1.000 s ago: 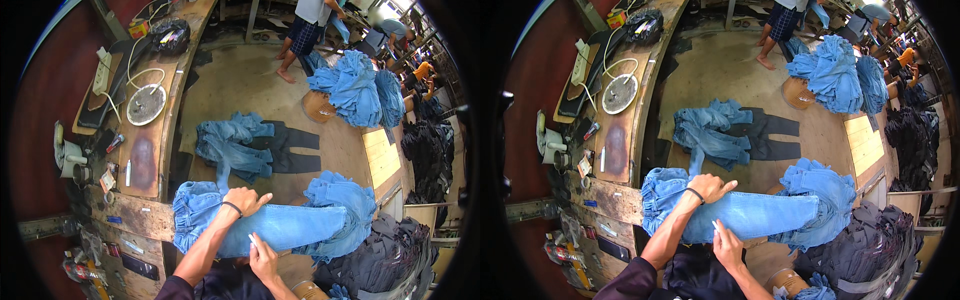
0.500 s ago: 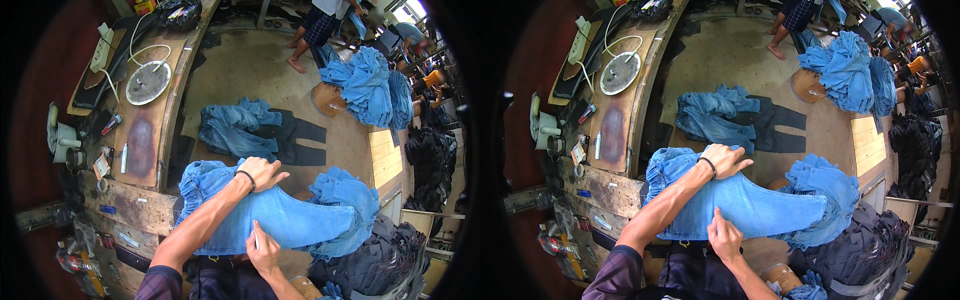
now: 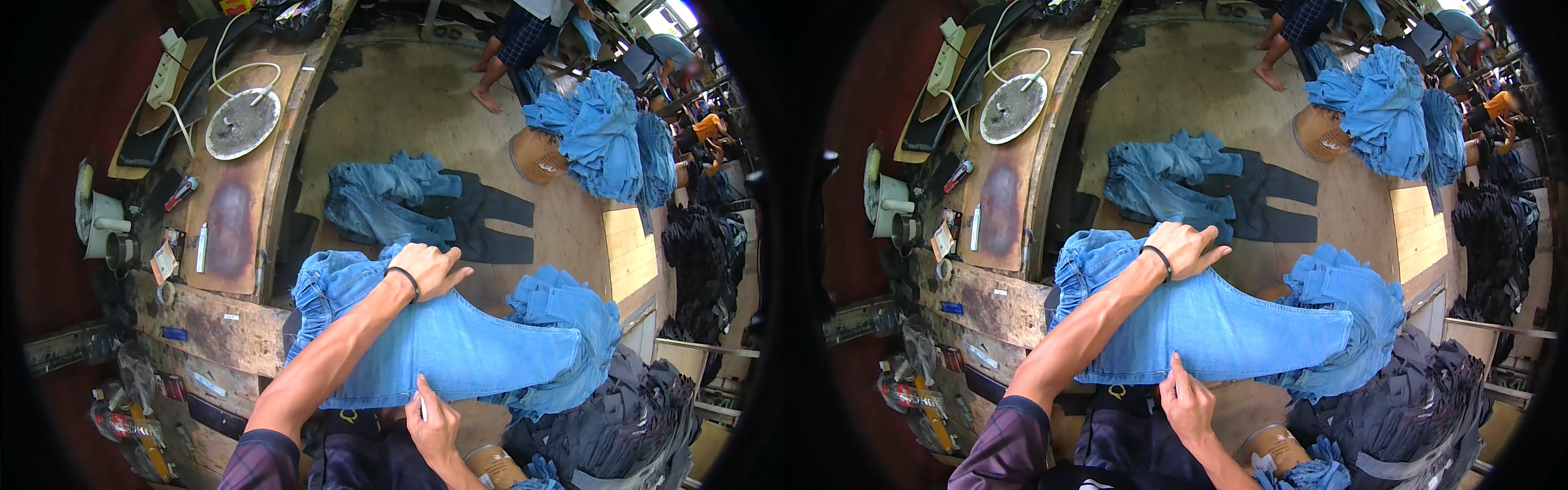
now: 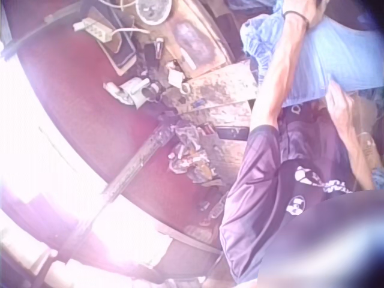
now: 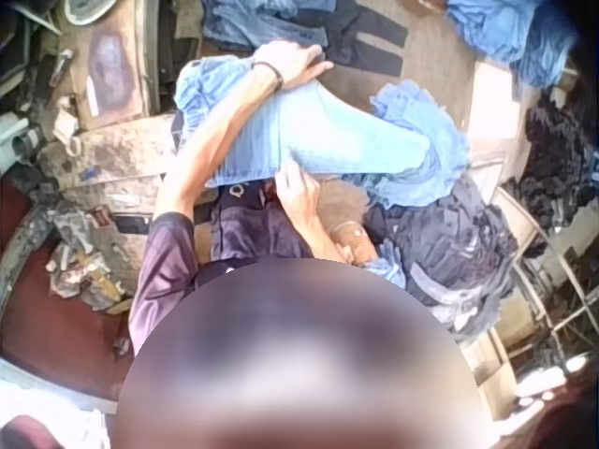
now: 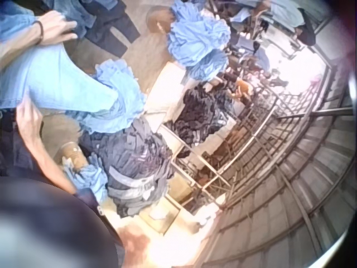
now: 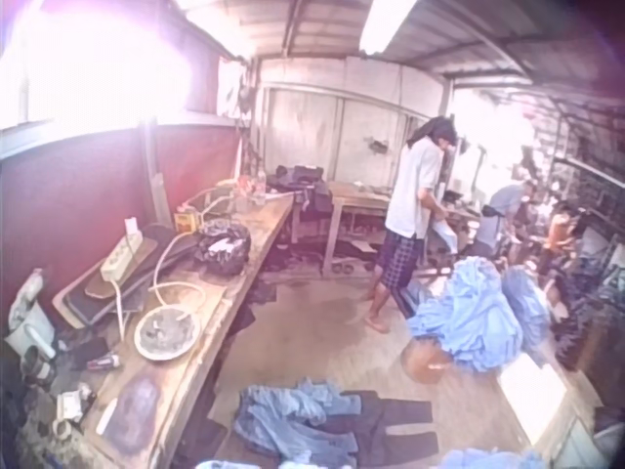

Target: The person uses a white marker to draw lines on the leg of a pair of light blue jeans. They repeatedly pick up jeans from a pile, mark them, and place them back down while other workers handle garments in the background.

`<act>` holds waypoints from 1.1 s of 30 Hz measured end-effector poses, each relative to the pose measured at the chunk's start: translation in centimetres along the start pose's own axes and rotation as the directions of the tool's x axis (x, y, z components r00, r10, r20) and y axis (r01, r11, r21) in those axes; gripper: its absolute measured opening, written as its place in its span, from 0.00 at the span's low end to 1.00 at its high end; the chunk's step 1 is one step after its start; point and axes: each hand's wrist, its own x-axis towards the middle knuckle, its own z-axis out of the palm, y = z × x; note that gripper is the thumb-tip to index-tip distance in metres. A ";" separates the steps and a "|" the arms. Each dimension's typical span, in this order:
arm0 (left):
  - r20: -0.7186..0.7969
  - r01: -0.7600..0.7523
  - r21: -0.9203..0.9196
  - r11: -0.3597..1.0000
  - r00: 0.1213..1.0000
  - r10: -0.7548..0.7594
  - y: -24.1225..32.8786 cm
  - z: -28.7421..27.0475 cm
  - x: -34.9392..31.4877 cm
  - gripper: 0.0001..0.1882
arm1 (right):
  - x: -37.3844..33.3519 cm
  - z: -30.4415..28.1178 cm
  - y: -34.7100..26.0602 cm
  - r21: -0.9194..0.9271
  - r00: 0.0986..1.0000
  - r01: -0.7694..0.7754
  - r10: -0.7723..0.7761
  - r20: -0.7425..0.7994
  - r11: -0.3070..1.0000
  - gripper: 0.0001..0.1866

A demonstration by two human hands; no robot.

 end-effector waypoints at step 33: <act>-0.064 0.013 -0.039 0.999 0.998 -0.015 -0.2 0.4 0.2 0.26 | 2.1 1.6 1.5 0.027 0.999 -0.024 0.026 -0.047 0.999 0.18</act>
